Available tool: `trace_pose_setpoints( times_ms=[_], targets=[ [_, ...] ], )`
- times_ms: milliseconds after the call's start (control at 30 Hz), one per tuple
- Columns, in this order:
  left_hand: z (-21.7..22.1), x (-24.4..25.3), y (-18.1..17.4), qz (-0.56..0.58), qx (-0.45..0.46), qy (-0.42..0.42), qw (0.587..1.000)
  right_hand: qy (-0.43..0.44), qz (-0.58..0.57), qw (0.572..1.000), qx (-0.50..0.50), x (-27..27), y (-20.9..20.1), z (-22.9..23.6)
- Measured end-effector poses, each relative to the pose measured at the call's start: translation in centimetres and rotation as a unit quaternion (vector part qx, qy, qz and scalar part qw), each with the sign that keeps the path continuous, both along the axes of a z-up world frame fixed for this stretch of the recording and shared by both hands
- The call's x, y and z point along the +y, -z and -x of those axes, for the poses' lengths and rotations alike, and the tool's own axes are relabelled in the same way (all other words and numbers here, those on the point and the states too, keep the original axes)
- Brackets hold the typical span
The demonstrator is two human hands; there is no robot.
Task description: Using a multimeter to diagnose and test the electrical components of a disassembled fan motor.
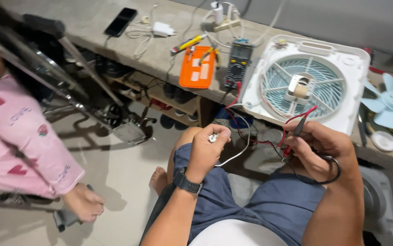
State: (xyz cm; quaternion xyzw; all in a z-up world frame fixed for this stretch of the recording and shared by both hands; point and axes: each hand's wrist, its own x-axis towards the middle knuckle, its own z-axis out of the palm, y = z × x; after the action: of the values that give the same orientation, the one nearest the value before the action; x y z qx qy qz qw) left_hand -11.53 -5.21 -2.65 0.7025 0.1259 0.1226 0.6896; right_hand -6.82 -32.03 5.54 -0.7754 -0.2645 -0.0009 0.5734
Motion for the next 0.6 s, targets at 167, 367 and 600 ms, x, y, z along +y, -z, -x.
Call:
trace_pose_setpoints(
  times_ms=[167,367,600],
  targets=[
    [-2.3,-0.7,1.1,-0.012,-0.019,0.042,0.999,0.047,-0.021,0.999,0.001,-3.0,1.1,0.6],
    [-3.7,-0.8,1.0,-0.019,-0.020,0.050,0.998,0.086,-0.063,0.994,0.021,-5.4,2.9,1.1],
    [-3.7,0.3,0.7,-0.020,0.011,0.026,0.999,0.040,0.147,0.983,0.100,-2.2,0.4,0.4]
  ],
)
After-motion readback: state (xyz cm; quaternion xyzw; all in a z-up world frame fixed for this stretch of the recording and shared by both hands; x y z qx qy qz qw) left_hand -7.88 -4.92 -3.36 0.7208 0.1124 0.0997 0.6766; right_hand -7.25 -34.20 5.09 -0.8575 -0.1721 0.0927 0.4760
